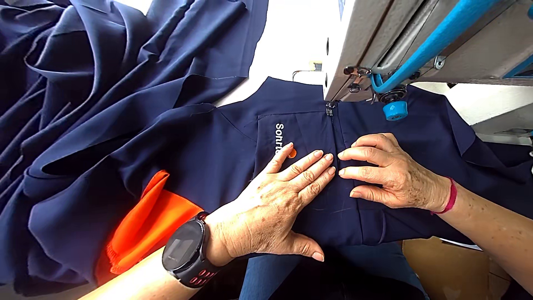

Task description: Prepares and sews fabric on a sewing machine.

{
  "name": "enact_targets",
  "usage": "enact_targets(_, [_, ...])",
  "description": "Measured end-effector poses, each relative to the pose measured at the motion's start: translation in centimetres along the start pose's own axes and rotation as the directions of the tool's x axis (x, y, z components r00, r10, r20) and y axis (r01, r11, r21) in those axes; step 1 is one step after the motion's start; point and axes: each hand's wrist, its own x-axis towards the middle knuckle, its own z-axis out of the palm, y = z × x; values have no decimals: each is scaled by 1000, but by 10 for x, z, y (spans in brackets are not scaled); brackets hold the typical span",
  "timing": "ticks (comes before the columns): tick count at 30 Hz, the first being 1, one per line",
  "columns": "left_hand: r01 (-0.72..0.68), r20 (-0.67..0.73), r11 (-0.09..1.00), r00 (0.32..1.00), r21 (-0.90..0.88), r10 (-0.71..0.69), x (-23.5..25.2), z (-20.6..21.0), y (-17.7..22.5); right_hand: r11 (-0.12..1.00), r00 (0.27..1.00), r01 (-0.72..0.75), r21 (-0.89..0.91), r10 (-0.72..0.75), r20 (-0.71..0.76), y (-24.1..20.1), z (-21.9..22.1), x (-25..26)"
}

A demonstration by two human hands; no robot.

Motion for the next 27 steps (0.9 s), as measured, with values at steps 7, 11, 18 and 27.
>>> enact_targets(7, [34,-36,999,999,-1,-34,1,2,2,995,996,-93,-30,92,-7,-34,3,-6])
enact_targets(11, [28,-31,1000,999,7,-28,1,3,3,973,974,-206,-100,194,-121,-29,3,-14])
enact_targets(18, [18,-22,1000,1000,10,-18,1,3,2,977,991,-130,-168,128,-23,-13,-2,-7])
enact_targets(27, [1,-4,1000,1000,3,-1,0,2,1,980,992,-115,-163,121,25,-11,0,-7])
